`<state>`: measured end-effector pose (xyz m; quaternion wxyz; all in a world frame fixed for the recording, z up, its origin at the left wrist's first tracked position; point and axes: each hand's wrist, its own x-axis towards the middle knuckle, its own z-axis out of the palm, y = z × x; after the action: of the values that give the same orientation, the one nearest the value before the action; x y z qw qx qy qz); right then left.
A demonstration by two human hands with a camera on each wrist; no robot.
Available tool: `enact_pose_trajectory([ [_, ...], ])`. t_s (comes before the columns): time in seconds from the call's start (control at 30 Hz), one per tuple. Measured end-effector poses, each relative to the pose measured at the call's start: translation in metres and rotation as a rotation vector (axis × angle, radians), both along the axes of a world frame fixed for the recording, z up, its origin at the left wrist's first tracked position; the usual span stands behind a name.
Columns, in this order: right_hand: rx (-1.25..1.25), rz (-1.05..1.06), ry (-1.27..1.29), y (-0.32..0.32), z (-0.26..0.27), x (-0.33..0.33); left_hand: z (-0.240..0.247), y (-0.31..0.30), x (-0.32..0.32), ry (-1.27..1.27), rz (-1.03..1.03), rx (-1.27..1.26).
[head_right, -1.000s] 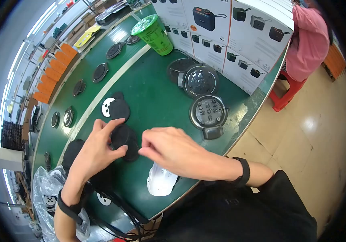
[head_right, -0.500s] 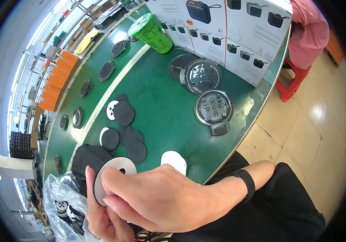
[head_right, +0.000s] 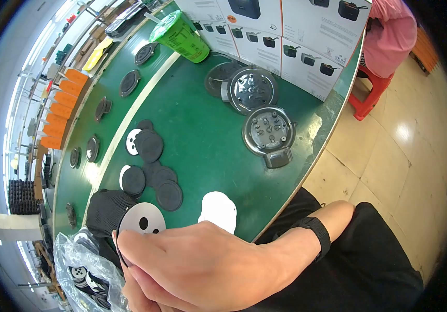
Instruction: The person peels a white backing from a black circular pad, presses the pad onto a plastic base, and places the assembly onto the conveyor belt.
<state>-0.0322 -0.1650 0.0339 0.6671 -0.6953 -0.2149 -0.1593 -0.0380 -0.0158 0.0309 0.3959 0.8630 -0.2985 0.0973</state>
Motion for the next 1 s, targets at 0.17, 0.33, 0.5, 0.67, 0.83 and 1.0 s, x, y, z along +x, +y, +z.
enact_pose_trajectory([
  [0.17,-0.163,0.095,0.159,-0.002,0.001,-0.001,-0.004,-0.004,0.001,-0.071,-0.015,0.009],
  [0.33,-0.171,0.072,0.035,-0.003,-0.003,0.001,-0.009,-0.003,0.001,-0.101,-0.023,0.019],
  [0.5,-0.1,0.111,0.073,-0.008,-0.003,0.0,-0.011,-0.002,0.004,-0.142,-0.041,0.022],
  [0.67,-0.112,0.078,0.086,-0.008,-0.003,0.0,-0.013,-0.004,0.007,-0.194,-0.062,0.041],
  [0.83,-0.081,-0.097,-0.082,-0.007,-0.008,0.004,-0.011,0.005,0.015,-0.058,-0.189,0.055],
  [1.0,-0.022,0.069,0.037,-0.014,-0.017,0.011,0.001,0.007,0.021,0.149,-0.064,-0.089],
])
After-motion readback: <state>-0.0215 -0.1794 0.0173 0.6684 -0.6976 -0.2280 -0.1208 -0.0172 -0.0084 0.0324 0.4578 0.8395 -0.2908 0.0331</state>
